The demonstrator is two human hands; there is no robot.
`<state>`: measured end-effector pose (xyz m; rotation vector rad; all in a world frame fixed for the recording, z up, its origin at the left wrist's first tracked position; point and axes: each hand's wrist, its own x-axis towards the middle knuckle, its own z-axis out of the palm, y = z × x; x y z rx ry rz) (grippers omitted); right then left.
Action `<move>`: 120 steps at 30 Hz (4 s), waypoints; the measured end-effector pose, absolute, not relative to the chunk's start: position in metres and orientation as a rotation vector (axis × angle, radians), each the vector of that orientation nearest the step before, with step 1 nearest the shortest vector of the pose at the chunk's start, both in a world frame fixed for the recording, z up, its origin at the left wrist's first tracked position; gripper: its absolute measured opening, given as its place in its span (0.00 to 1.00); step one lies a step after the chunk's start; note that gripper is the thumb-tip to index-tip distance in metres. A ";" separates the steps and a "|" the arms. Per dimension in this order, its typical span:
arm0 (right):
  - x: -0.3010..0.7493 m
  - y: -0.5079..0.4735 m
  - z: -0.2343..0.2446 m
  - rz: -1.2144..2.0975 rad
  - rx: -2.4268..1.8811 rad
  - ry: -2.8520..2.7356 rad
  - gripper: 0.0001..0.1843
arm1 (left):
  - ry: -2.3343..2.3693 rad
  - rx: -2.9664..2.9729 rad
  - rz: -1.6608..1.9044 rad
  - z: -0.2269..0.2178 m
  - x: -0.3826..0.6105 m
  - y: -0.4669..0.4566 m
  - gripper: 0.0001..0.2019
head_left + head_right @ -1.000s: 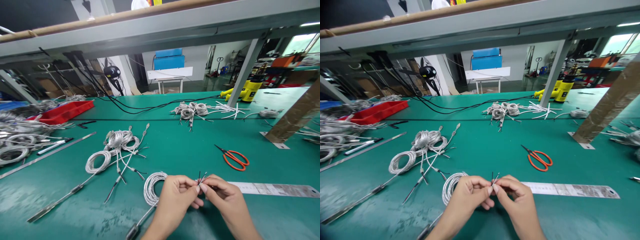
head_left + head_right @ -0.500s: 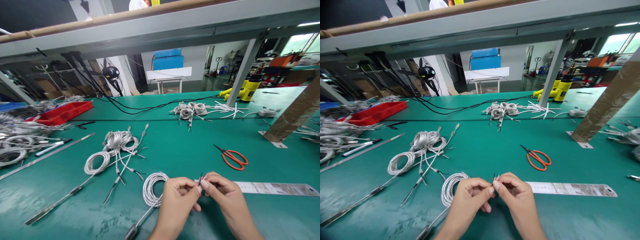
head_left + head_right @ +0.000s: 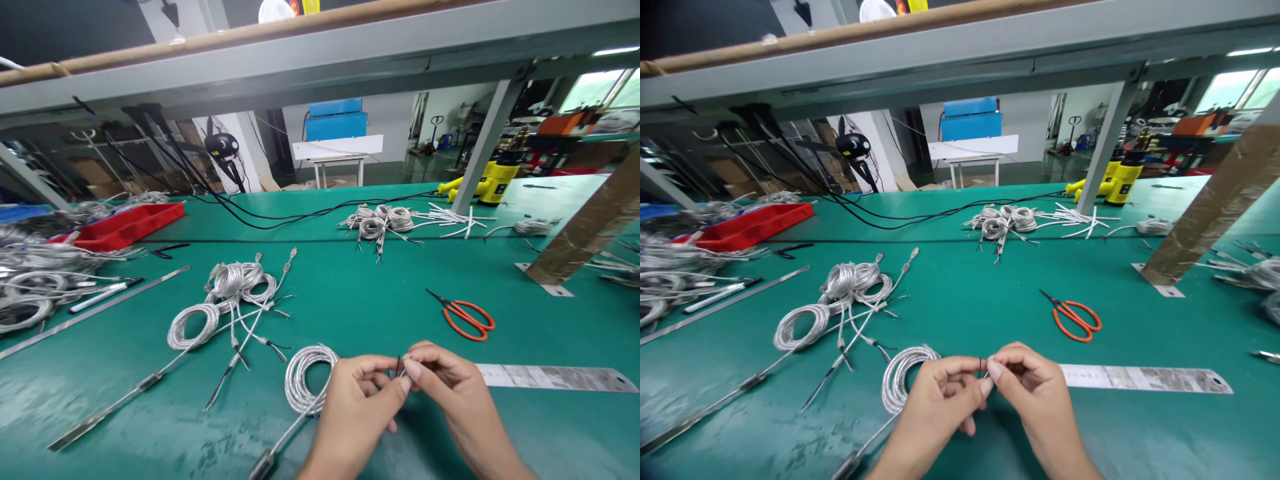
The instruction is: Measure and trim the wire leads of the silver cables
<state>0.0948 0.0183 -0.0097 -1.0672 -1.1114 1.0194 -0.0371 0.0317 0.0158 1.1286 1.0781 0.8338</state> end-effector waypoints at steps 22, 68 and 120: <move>0.094 0.015 -0.009 1.028 -1.021 -1.170 0.03 | 1.016 1.275 0.959 0.025 -0.038 0.028 0.09; 0.094 0.015 -0.003 1.066 -1.030 -1.184 0.05 | 0.817 1.203 1.052 0.031 -0.039 0.027 0.07; 0.097 0.019 0.002 1.034 -1.104 -1.248 0.05 | 1.016 1.196 0.898 0.017 -0.038 0.031 0.07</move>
